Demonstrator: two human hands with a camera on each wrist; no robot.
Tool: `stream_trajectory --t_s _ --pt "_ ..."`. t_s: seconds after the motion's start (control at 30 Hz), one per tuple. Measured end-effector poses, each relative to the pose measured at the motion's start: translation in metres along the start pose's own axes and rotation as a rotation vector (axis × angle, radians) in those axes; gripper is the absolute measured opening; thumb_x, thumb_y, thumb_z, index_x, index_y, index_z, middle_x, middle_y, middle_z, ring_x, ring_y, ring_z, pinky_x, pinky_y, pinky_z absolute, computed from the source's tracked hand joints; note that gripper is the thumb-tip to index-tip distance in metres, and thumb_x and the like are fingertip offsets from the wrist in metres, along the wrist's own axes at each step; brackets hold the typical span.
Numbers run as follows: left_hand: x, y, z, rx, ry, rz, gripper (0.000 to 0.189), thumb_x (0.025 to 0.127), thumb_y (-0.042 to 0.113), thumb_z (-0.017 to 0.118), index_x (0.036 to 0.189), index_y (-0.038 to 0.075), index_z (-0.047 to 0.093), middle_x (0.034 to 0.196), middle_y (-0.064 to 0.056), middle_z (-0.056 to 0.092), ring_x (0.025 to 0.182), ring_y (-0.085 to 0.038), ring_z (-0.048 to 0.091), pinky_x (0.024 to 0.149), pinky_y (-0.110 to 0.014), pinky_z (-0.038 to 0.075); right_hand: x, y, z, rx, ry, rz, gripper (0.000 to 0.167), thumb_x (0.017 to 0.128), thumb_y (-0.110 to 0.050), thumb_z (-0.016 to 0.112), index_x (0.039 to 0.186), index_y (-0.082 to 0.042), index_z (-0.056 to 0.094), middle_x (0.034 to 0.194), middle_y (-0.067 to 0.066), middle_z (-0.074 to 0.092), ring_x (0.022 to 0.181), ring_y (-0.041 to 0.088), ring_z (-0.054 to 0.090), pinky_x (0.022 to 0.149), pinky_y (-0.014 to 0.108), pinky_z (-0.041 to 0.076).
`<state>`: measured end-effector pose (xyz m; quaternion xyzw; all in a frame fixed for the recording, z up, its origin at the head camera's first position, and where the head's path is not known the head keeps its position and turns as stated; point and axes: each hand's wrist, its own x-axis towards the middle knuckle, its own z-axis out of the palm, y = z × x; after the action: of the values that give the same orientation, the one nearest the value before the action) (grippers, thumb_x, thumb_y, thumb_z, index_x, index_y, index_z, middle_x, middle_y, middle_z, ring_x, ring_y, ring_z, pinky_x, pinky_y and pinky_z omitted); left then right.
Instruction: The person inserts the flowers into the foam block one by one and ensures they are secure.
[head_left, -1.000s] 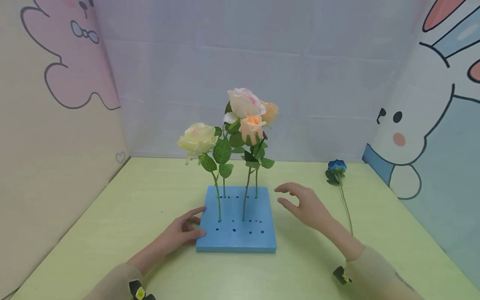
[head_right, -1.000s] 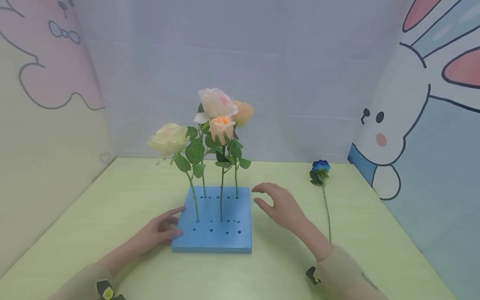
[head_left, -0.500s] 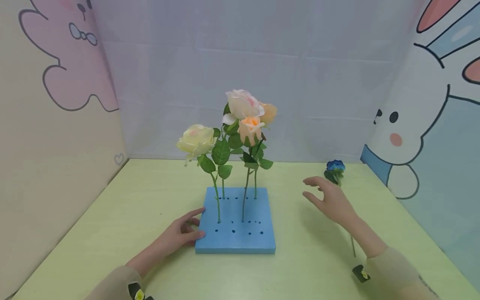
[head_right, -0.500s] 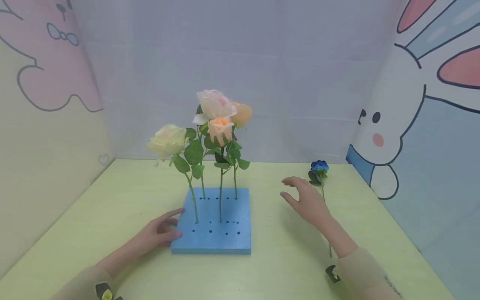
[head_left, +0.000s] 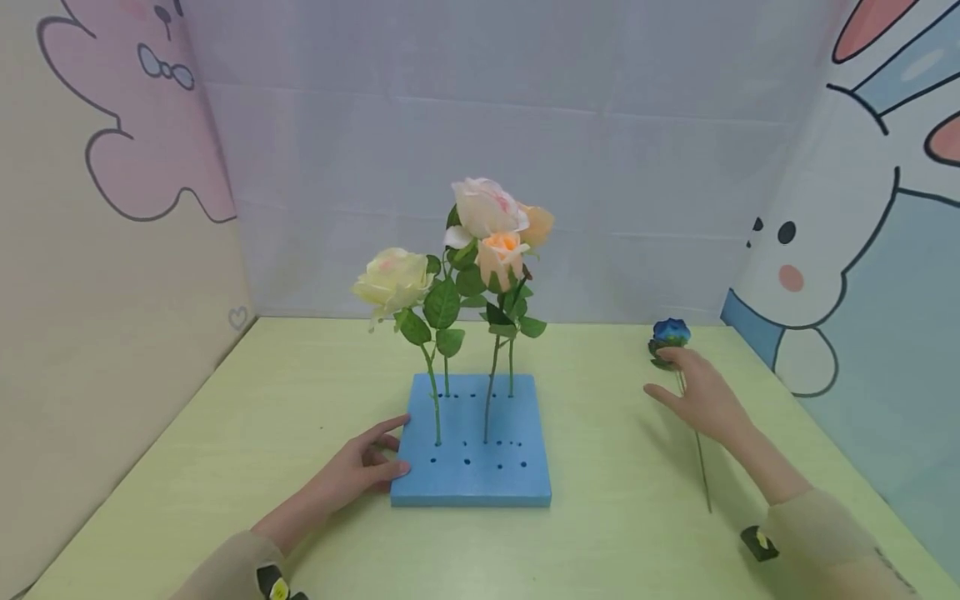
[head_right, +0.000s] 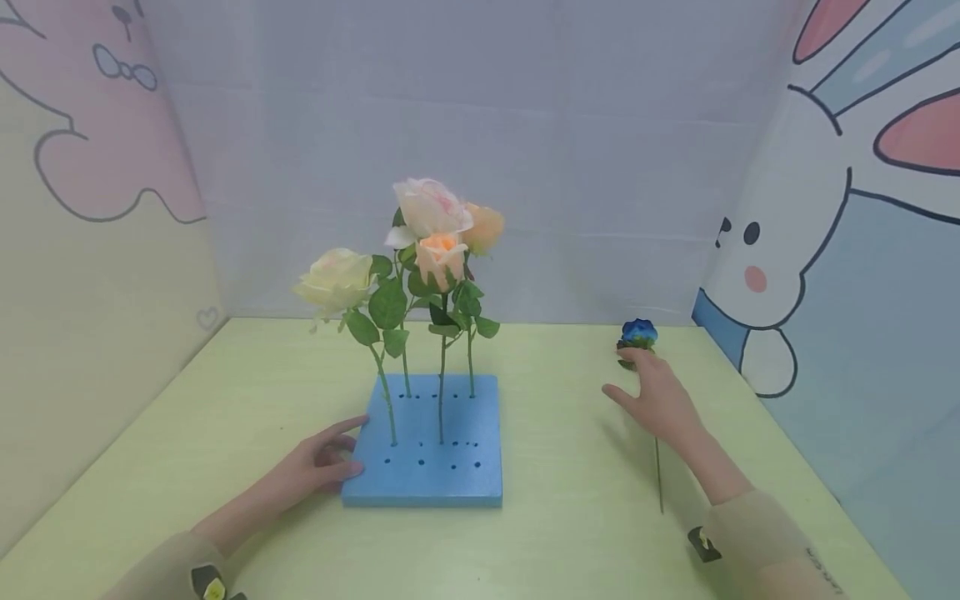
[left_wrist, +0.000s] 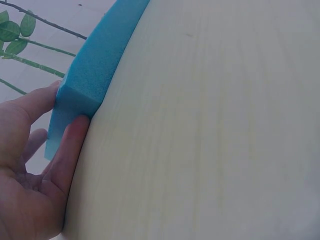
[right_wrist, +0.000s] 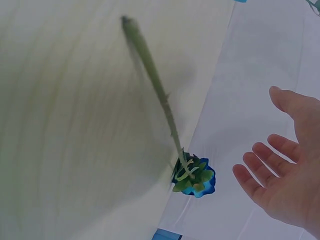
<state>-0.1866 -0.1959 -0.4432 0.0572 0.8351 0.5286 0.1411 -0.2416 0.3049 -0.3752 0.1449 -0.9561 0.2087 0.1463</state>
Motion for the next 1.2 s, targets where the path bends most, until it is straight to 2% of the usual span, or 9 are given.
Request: stream_trajectory --t_s 0.1,0.2,0.3,0.5,0.77,1.03,1.2 --pt "0.000 0.000 0.000 0.004 0.005 0.000 0.078 0.084 0.037 0.078 0.151 0.029 0.039 0.134 -0.013 0.054 0.096 -0.018 0.059 0.082 -0.031 0.060 -0.001 0.008 -0.002 0.002 -0.047 0.041 0.069 0.093 -0.033 0.069 0.139 0.010 0.043 0.139 0.033 0.047 0.125 0.051 0.045 0.104 0.065 0.038" --pt "0.000 0.000 0.000 0.001 0.008 -0.001 0.078 0.084 0.037 0.078 0.151 0.029 0.039 0.134 -0.013 0.054 0.095 -0.018 0.059 0.082 -0.031 0.060 -0.003 0.017 -0.004 0.009 -0.093 0.073 0.075 0.092 -0.036 0.069 0.142 0.011 0.038 0.142 0.034 0.044 0.124 0.052 0.046 0.103 0.065 0.040" --pt "0.000 0.001 0.000 -0.006 0.007 -0.004 0.078 0.084 0.036 0.078 0.151 0.029 0.039 0.134 -0.014 0.054 0.095 -0.019 0.059 0.082 -0.031 0.061 -0.002 0.028 -0.004 0.000 -0.144 0.099 0.082 0.090 -0.039 0.071 0.144 0.011 0.034 0.140 0.036 0.043 0.122 0.054 0.047 0.099 0.066 0.042" --pt "0.000 0.000 -0.001 -0.008 0.002 0.000 0.077 0.085 0.036 0.077 0.152 0.029 0.039 0.134 -0.014 0.054 0.096 -0.019 0.059 0.082 -0.031 0.061 -0.002 0.046 -0.002 -0.044 -0.231 0.109 0.097 0.084 -0.045 0.076 0.147 0.012 0.030 0.137 0.041 0.044 0.120 0.061 0.043 0.097 0.072 0.038" --pt "-0.002 0.000 -0.001 -0.014 -0.010 0.016 0.076 0.087 0.033 0.076 0.152 0.026 0.038 0.135 -0.016 0.053 0.096 -0.018 0.059 0.081 -0.031 0.061 -0.003 0.061 -0.002 -0.054 -0.295 0.116 0.098 0.083 -0.046 0.075 0.144 0.016 0.029 0.131 0.042 0.050 0.119 0.060 0.046 0.097 0.071 0.040" --pt "-0.002 0.001 0.000 -0.003 -0.006 0.008 0.076 0.087 0.032 0.076 0.153 0.026 0.037 0.135 -0.015 0.053 0.096 -0.018 0.059 0.081 -0.030 0.061 -0.006 0.070 -0.002 0.132 -0.396 0.175 0.097 0.088 -0.036 0.073 0.148 0.016 0.018 0.136 0.042 0.045 0.118 0.057 0.053 0.094 0.060 0.050" --pt "-0.002 0.002 0.000 -0.009 -0.012 0.018 0.076 0.087 0.032 0.075 0.153 0.025 0.037 0.136 -0.016 0.052 0.096 -0.019 0.059 0.082 -0.032 0.061 -0.006 0.077 -0.003 0.268 -0.448 0.217 0.095 0.092 -0.029 0.070 0.150 0.015 0.010 0.140 0.041 0.041 0.119 0.051 0.054 0.083 0.040 0.057"
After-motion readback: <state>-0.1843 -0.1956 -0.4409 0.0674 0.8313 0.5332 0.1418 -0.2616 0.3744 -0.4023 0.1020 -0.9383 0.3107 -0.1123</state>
